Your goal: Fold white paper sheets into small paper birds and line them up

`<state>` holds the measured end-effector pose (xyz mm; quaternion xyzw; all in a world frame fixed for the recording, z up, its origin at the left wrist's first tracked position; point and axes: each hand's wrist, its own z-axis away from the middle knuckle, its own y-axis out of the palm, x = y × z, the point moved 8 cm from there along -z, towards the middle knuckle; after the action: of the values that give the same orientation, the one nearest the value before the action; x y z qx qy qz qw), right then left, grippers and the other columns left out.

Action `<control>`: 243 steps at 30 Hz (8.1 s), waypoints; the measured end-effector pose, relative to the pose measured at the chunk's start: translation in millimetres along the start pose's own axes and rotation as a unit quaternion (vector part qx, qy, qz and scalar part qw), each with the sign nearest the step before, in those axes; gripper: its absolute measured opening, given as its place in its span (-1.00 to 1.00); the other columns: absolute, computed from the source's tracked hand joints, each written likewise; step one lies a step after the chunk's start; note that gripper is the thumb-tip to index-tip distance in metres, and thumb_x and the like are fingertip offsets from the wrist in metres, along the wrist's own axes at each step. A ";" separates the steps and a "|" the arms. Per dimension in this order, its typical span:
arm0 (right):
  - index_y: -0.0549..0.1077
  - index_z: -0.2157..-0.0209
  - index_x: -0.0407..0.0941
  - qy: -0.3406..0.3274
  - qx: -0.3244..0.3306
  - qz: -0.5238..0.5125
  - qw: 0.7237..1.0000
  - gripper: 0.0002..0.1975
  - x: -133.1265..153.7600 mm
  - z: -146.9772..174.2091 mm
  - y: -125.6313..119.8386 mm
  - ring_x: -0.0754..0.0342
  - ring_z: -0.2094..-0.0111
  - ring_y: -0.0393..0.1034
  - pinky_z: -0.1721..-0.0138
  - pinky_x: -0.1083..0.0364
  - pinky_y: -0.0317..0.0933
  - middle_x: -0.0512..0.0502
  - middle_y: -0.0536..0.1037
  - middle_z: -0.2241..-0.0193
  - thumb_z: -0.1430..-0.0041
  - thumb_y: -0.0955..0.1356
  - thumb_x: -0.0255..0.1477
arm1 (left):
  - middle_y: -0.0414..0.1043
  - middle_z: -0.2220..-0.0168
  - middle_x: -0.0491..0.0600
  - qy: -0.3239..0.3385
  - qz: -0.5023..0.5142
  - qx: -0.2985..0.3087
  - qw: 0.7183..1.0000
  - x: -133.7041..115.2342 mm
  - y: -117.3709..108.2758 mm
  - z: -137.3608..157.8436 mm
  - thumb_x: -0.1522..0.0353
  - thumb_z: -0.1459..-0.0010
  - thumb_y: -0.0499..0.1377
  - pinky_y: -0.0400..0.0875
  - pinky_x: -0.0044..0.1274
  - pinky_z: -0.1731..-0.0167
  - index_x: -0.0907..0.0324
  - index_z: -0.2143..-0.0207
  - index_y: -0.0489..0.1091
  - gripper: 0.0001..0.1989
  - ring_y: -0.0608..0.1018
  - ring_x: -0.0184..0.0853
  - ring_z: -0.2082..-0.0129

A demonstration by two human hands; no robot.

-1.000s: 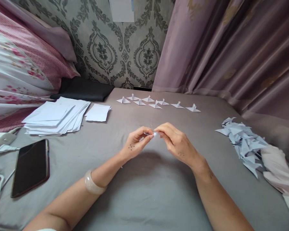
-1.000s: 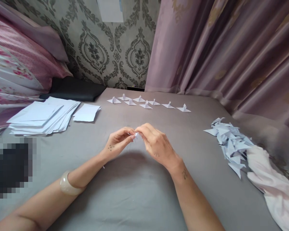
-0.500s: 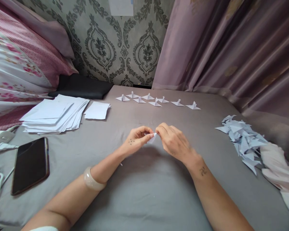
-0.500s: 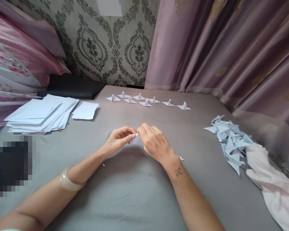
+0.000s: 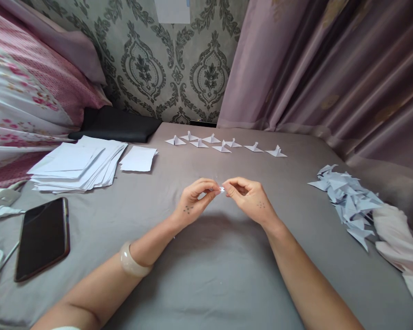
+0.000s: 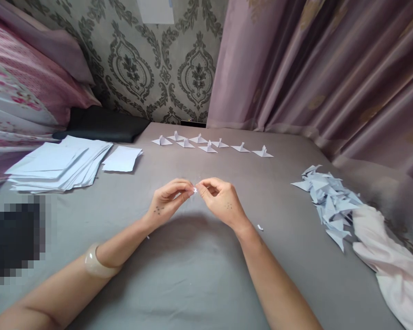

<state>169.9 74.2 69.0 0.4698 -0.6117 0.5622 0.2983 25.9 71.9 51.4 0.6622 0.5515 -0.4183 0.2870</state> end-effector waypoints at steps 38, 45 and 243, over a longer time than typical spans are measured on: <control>0.48 0.31 -0.09 -0.147 -0.109 0.037 0.983 -0.90 22.8 8.8 13.2 0.13 0.32 0.41 0.21 0.11 0.31 -0.03 0.51 0.36 -0.15 0.32 -0.52 | 0.39 0.32 -0.04 -0.086 0.038 -0.092 0.991 10.2 -13.3 0.7 0.34 -0.10 0.26 0.37 -0.56 0.31 0.20 0.41 0.49 -0.90 0.44 -0.41 0.32; 0.47 0.35 -0.10 -0.133 -0.097 0.044 0.985 -0.89 20.1 8.3 14.2 0.13 0.34 0.41 0.23 0.12 0.30 -0.03 0.51 0.39 -0.13 0.31 -0.54 | 0.40 0.37 -0.07 -0.060 -0.031 -0.073 0.995 9.6 -10.8 2.4 0.33 -0.13 0.22 0.32 -0.56 0.29 0.19 0.39 0.43 -0.89 0.40 -0.44 0.36; 0.38 0.20 -0.06 -0.026 0.029 0.267 0.963 -0.87 -47.2 20.8 37.7 0.04 0.28 0.34 0.21 0.06 0.19 -0.07 0.47 0.32 -0.20 0.28 -0.48 | 0.41 0.24 0.02 -0.056 -0.370 0.225 0.900 47.1 -4.0 5.3 0.39 -0.21 0.07 0.35 -0.46 0.25 0.16 0.24 0.45 -0.84 0.43 -0.30 0.27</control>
<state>157.0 62.6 7.6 0.3124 -0.7058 0.6266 0.1076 22.7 91.4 8.1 0.4332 0.6307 -0.6437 -0.0150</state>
